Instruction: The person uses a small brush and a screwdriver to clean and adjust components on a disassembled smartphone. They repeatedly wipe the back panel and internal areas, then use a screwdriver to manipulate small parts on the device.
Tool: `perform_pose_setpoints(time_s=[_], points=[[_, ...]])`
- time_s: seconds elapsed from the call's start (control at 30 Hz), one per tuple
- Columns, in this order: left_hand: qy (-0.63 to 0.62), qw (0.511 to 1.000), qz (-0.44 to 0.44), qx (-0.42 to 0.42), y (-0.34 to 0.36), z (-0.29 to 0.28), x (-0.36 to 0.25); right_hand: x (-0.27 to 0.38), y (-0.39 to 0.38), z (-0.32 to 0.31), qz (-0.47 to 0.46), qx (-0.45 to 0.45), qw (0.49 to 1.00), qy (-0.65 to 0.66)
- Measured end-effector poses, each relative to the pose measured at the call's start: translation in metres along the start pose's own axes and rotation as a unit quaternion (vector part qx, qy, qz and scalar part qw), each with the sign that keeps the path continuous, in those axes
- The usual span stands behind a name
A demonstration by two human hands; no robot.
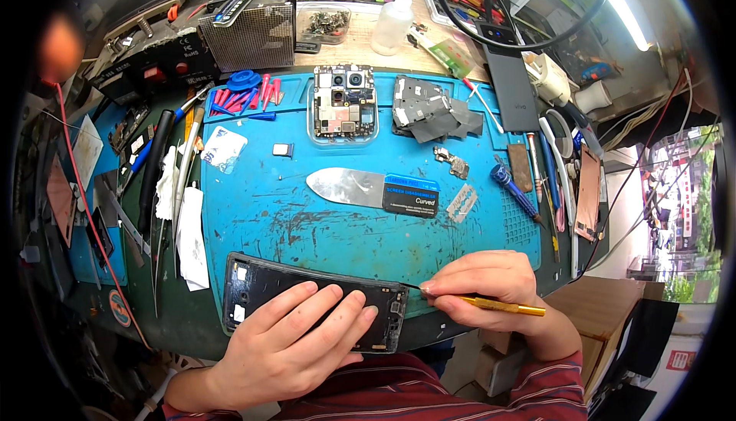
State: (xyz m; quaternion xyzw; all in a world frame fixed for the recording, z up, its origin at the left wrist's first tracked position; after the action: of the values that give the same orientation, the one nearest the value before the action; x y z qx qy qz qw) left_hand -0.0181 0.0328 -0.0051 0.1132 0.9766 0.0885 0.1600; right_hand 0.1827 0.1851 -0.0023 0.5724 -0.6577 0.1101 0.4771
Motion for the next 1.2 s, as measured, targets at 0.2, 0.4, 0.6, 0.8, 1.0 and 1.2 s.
perform_pose_setpoints(time_s=[0.2,0.4,0.6,0.8,1.0,1.2], points=[[-0.021,1.0,-0.016,0.008,0.0,-0.002,0.0,0.001,0.005,0.001,-0.006,0.017,1.0,-0.006],[-0.002,1.0,0.0,-0.001,0.0,0.0,0.0,0.004,0.017,0.007,-0.019,0.03,0.999,-0.029],[-0.024,1.0,-0.01,-0.009,0.0,-0.003,0.0,0.003,0.016,0.006,-0.031,0.041,0.998,-0.041],[-0.004,1.0,-0.001,-0.017,-0.001,-0.002,-0.001,0.002,0.035,0.02,-0.06,0.035,0.997,-0.042],[0.013,1.0,-0.005,-0.026,-0.003,-0.003,-0.002,0.005,0.04,0.022,-0.062,0.049,0.995,-0.056],[0.022,0.998,-0.024,-0.046,-0.006,-0.004,-0.004,0.0,0.056,0.033,-0.068,0.043,0.996,-0.039]])
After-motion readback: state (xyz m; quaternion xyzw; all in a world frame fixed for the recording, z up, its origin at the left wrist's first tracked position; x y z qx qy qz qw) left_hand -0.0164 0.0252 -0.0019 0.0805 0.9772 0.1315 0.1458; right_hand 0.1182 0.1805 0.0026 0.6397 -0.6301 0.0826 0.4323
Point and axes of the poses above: each hand's wrist, its own y-axis towards the middle knuckle, its own z-axis out of the palm, x = y × z, the point moved 5 cm from there along y, towards the middle knuckle, and after that the axes turned 15 degrees about -z, right-handed, at the moved point
